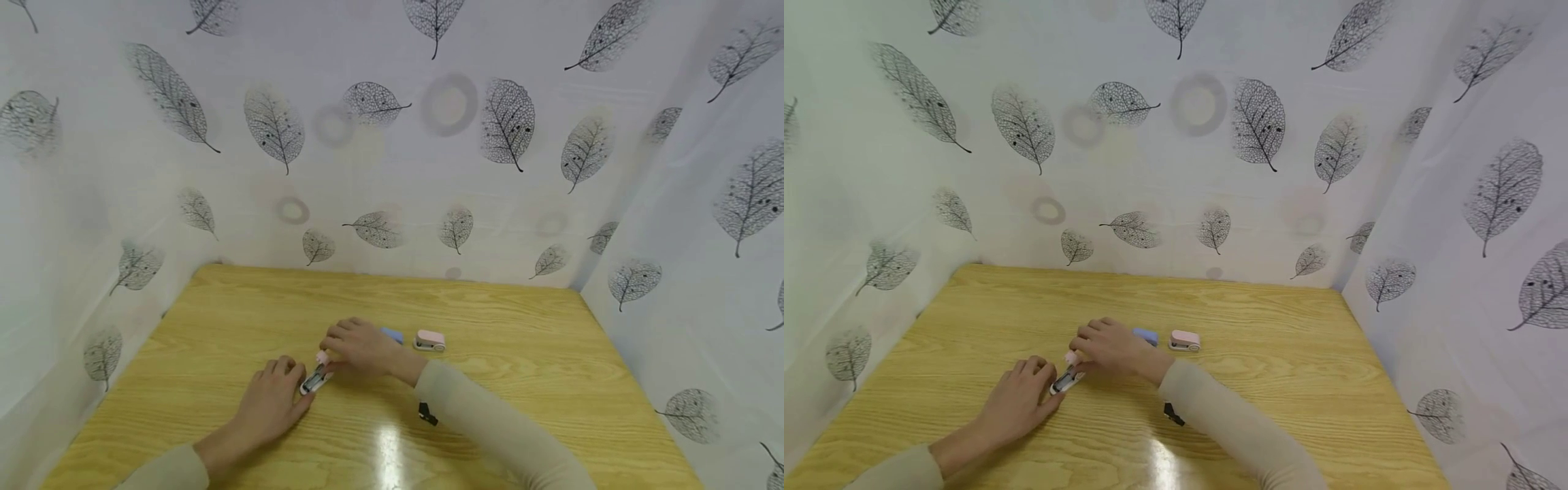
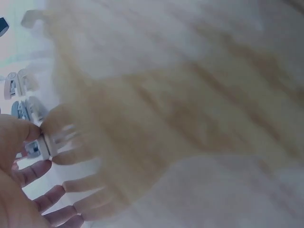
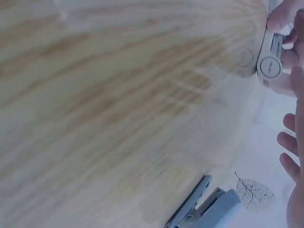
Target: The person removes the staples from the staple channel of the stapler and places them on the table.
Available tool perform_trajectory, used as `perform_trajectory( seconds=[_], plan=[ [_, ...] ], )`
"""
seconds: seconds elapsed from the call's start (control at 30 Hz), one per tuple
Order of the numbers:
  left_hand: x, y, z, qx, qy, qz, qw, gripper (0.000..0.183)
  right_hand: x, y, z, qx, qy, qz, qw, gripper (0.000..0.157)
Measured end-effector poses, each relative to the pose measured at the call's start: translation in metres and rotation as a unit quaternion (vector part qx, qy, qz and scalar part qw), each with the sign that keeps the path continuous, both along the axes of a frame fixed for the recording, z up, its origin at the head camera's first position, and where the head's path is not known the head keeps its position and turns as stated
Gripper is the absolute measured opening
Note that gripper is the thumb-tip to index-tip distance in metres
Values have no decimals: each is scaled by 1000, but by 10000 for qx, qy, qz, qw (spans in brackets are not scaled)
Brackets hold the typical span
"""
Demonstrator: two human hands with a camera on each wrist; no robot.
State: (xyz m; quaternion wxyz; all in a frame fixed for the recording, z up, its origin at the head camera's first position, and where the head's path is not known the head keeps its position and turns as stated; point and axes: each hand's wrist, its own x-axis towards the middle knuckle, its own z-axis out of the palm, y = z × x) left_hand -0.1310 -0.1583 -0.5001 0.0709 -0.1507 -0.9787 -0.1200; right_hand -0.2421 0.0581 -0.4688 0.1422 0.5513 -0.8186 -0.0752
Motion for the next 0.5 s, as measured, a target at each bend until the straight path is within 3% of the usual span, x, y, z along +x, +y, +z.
perform_trajectory(
  seconds=[0.17, 0.5],
  plan=[
    [0, -2, 0, 179, -217, 12, 9996, 29, -6, 4, -3, -160, 11, -117, 9998, 47],
    [1, -5, -1, 241, -157, 99, 9995, 29, -13, 5, -3, -127, 108, -367, 9992, 46]
  ],
)
